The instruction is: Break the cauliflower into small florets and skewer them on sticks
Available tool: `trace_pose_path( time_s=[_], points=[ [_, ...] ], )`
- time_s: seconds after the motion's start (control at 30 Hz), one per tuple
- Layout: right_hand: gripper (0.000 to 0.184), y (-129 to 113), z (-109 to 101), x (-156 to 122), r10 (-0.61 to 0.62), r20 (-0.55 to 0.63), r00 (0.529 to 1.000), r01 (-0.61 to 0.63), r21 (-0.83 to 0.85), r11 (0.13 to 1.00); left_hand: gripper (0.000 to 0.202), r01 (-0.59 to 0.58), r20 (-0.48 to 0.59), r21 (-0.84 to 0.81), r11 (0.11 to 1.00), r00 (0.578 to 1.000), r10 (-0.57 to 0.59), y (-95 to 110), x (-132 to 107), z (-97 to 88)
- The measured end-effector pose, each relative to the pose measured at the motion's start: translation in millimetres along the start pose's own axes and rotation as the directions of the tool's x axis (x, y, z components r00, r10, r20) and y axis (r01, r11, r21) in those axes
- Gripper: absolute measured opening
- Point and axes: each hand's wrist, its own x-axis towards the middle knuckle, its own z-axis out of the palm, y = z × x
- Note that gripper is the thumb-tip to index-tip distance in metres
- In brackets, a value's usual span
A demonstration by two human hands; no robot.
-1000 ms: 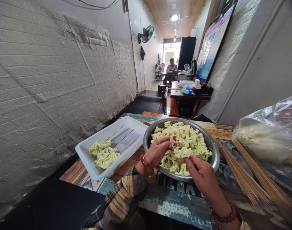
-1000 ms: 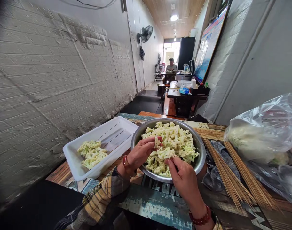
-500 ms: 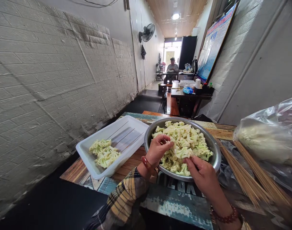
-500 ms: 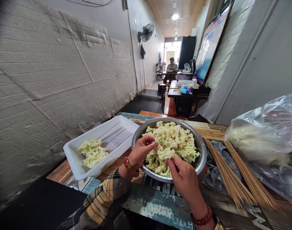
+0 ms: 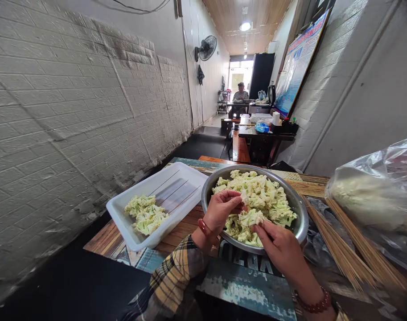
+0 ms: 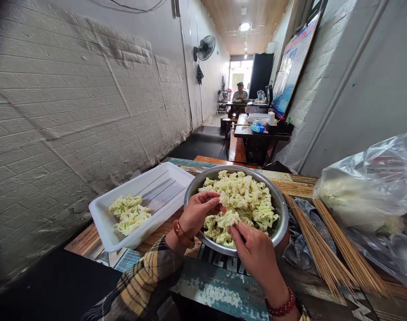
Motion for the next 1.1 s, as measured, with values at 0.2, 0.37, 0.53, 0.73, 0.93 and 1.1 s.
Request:
trace_pose_path(
  time_s=[0.2,0.37,0.53,0.73,0.93,1.1],
  points=[
    [0.042,-0.4,0.1,0.9,0.051,-0.048,0.998,-0.050,0.023,0.998,0.034,0.016,0.080,-0.102,0.995,0.997,-0.008,0.9,-2.5,-2.0],
    [0.040,0.4,0.2,-0.2,0.072,-0.032,0.997,-0.070,0.058,0.996,0.033,0.013,0.034,-0.046,0.999,0.999,-0.011,0.1,-3.3,-1.2],
    [0.041,1.1,0.2,0.1,0.092,-0.005,0.996,-0.091,0.051,0.994,0.029,0.013,0.014,-0.051,0.999,1.000,-0.012,-0.9,-3.0,-0.9],
    [0.043,0.3,-0.3,0.7,0.107,0.004,0.994,-0.107,0.058,0.993,0.031,-0.038,-0.017,-0.035,0.999,0.999,0.037,-0.7,-2.3,0.7],
    [0.042,-1.4,-0.9,1.2,0.071,-0.029,0.997,-0.070,0.047,0.996,0.031,-0.051,-0.018,-0.011,0.999,0.999,0.050,-1.5,-2.5,1.0],
    [0.041,-1.8,-1.3,1.4,0.032,-0.049,0.998,-0.032,0.001,0.999,0.030,-0.074,-0.014,0.001,0.997,0.997,0.074,-3.2,-2.7,0.9]
  ],
)
